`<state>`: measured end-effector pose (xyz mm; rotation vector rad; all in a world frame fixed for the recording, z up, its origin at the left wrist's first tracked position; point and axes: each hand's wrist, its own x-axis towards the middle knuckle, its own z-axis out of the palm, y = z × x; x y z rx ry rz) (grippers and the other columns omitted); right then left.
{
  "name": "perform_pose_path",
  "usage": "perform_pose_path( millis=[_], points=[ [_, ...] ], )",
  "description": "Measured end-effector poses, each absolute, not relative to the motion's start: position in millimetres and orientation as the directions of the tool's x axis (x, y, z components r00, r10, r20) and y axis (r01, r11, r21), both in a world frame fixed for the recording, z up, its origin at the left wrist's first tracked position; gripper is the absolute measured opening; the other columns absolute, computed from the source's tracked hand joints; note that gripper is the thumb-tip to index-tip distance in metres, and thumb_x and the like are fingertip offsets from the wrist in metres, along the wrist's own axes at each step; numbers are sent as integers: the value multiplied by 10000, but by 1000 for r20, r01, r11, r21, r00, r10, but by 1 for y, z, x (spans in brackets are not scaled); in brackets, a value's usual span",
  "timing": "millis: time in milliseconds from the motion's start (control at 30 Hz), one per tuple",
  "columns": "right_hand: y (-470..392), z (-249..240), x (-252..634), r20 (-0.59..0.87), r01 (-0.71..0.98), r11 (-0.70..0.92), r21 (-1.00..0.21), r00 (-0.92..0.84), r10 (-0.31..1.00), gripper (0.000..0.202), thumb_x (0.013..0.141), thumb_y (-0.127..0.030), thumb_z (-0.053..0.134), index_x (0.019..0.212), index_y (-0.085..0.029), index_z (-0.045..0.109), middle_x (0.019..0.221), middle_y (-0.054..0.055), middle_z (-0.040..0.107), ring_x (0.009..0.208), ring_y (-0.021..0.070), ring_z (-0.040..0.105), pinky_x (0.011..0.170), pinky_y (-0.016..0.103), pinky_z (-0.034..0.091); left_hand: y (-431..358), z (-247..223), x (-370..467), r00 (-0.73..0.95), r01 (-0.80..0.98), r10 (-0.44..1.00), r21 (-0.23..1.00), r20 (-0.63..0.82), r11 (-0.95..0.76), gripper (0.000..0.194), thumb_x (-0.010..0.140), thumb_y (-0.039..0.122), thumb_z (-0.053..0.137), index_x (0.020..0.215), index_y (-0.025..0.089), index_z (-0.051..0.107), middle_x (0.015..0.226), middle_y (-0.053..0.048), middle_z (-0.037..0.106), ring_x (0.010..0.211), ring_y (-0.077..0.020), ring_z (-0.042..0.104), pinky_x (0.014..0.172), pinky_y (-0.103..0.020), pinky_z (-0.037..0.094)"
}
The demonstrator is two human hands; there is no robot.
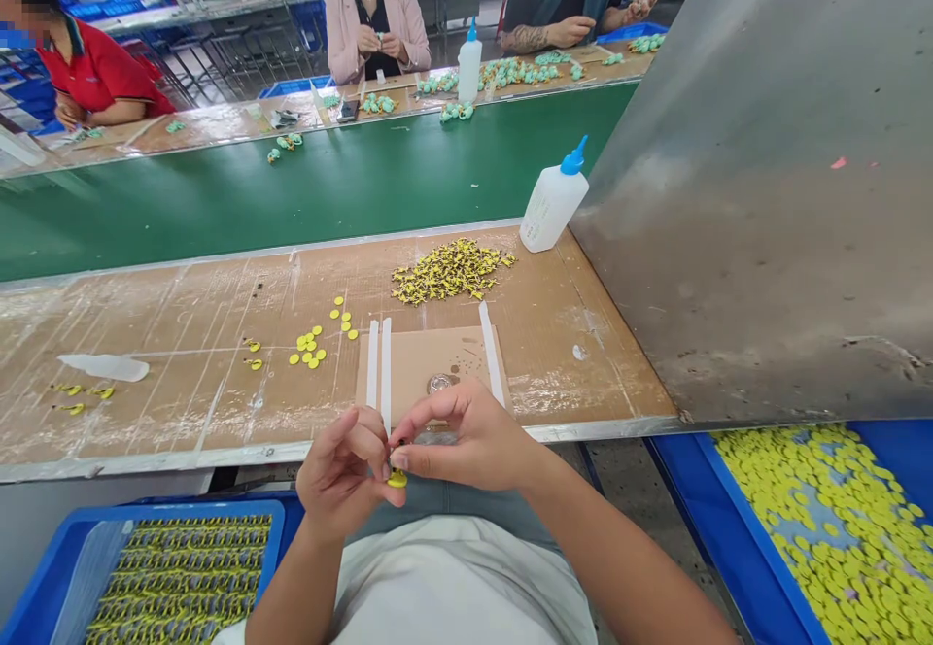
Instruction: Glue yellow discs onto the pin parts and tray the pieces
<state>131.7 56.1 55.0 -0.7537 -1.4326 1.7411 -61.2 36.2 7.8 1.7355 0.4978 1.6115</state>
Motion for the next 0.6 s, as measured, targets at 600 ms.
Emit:
perform_pose_path(
  millis=[600],
  points=[
    [51, 33, 122, -44, -377, -223, -899, -428, 903, 352, 728, -357, 968, 946, -143, 792, 791, 60, 741, 698, 142, 687, 662, 233, 568, 40, 8, -43, -20, -303, 804, 763, 594, -571, 708, 813, 349, 859, 1453, 288, 562, 665, 55, 594, 645, -103, 568, 691, -232, 517]
  ],
)
